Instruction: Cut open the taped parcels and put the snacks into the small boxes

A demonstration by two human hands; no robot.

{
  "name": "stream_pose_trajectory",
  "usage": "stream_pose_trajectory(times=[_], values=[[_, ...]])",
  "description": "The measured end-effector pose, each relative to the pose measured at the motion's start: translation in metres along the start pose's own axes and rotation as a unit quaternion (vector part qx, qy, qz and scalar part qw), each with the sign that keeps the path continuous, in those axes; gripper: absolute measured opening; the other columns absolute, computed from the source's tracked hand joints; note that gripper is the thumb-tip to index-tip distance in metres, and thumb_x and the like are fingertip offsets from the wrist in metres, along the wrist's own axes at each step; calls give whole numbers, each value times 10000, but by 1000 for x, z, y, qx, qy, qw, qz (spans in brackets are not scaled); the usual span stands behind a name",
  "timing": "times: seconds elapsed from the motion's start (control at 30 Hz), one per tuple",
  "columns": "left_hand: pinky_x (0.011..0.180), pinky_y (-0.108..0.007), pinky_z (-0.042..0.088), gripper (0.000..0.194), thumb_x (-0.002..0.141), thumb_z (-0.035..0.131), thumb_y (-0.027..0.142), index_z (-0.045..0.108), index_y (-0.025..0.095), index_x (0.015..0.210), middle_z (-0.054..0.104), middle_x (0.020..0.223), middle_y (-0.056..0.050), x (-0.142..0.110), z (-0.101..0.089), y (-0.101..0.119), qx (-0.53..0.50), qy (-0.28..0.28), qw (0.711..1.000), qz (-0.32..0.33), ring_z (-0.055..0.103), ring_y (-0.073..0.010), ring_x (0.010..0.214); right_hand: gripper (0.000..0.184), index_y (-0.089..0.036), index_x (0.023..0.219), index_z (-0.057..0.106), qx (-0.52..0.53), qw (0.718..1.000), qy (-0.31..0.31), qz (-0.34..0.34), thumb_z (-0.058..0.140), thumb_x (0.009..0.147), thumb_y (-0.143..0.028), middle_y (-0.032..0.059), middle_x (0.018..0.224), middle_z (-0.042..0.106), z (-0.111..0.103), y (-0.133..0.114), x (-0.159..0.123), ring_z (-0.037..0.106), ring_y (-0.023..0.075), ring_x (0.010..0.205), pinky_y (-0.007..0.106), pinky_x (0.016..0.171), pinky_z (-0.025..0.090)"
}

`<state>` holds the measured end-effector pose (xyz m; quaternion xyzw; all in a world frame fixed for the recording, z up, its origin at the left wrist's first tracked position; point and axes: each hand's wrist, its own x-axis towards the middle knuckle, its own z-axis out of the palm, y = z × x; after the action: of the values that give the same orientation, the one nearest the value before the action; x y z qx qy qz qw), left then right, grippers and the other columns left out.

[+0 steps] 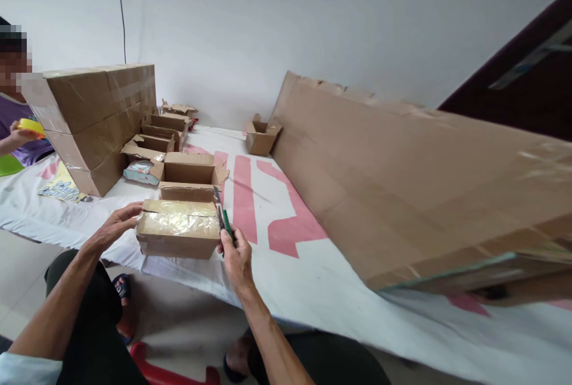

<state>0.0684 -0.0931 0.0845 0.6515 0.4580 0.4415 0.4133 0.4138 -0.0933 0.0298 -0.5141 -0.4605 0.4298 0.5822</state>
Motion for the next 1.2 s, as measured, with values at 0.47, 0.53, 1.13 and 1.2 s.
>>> stream_pose_trajectory(times=[0.47, 0.53, 1.13, 1.2], values=[[1317, -549, 433, 465, 919, 826, 418, 814, 273, 1361, 718, 1578, -101, -2, 6, 0, -25, 3, 1000, -18, 608, -392, 1506, 307, -253, 1073, 877, -175, 941, -226, -181, 742, 923, -484, 51, 992, 831, -9, -88, 41, 717, 265, 887, 368, 813, 546], [1287, -554, 467, 451, 959, 786, 451, 804, 269, 1372, 709, 1590, -103, -3, 9, 1, -23, 5, 999, -24, 618, -394, 1496, 289, -252, 1068, 882, -199, 921, -283, -180, 734, 929, -458, 49, 990, 843, 1, -96, 47, 730, 261, 883, 361, 803, 536], [1187, -524, 579, 527, 839, 945, 574, 885, 275, 1270, 642, 1651, -138, -7, 7, 5, -2, -6, 1000, -19, 525, -449, 1571, 173, -272, 984, 881, -264, 859, -370, -236, 740, 907, -336, 28, 992, 869, 30, -126, 67, 769, 247, 907, 343, 820, 555], [1096, -497, 639, 567, 835, 940, 603, 879, 282, 1298, 606, 1684, -139, -8, 8, 8, -9, -10, 1000, -24, 511, -459, 1576, 172, -269, 984, 880, -265, 855, -378, -238, 737, 914, -336, 23, 971, 862, 32, -131, 65, 760, 238, 884, 334, 804, 545]])
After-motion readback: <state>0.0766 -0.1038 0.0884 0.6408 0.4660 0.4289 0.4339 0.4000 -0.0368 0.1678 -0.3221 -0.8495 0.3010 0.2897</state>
